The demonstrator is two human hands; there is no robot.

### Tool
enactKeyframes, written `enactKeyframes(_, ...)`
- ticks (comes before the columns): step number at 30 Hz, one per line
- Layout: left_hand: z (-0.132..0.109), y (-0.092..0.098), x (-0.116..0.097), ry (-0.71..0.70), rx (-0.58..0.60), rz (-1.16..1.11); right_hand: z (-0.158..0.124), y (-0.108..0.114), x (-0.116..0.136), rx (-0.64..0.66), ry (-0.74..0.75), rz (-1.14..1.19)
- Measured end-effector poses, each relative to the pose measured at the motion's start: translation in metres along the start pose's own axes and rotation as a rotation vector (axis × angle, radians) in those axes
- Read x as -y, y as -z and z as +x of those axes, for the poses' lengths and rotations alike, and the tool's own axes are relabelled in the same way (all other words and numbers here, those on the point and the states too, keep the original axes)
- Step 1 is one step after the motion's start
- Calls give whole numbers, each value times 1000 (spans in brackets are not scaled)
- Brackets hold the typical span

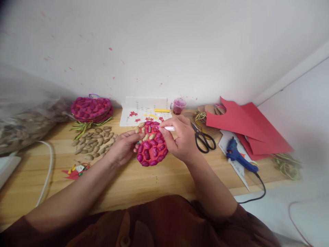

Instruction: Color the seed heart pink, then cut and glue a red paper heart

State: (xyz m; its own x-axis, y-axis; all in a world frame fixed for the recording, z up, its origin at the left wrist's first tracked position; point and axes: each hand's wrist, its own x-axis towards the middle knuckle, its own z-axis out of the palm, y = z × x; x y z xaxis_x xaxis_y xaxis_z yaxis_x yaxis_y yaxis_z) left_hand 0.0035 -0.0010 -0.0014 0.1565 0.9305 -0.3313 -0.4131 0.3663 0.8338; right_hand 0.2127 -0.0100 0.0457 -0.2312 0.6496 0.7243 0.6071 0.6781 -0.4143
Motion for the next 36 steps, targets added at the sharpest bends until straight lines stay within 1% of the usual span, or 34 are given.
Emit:
enactKeyframes(7, 2, 0, 0, -25, 1, -6, -1, 3, 6, 30, 16, 22)
enactKeyframes(13, 1, 1, 3, -49, 49, 32, 0, 4, 7, -52, -2, 1)
enactKeyframes(19, 1, 2, 4, -90, 48, 31, 1, 5, 9, -14, -1, 13)
enactKeyframes(24, 1, 3, 6, -124, 77, 44, 0, 4, 9, -68, 4, 36)
enactKeyframes(29, 3, 5, 9, -158, 92, 77, 0, 5, 9, -43, -4, 34)
enactKeyframes(36, 4, 6, 11, -183, 106, 102, 0, 5, 8, -71, 15, 76)
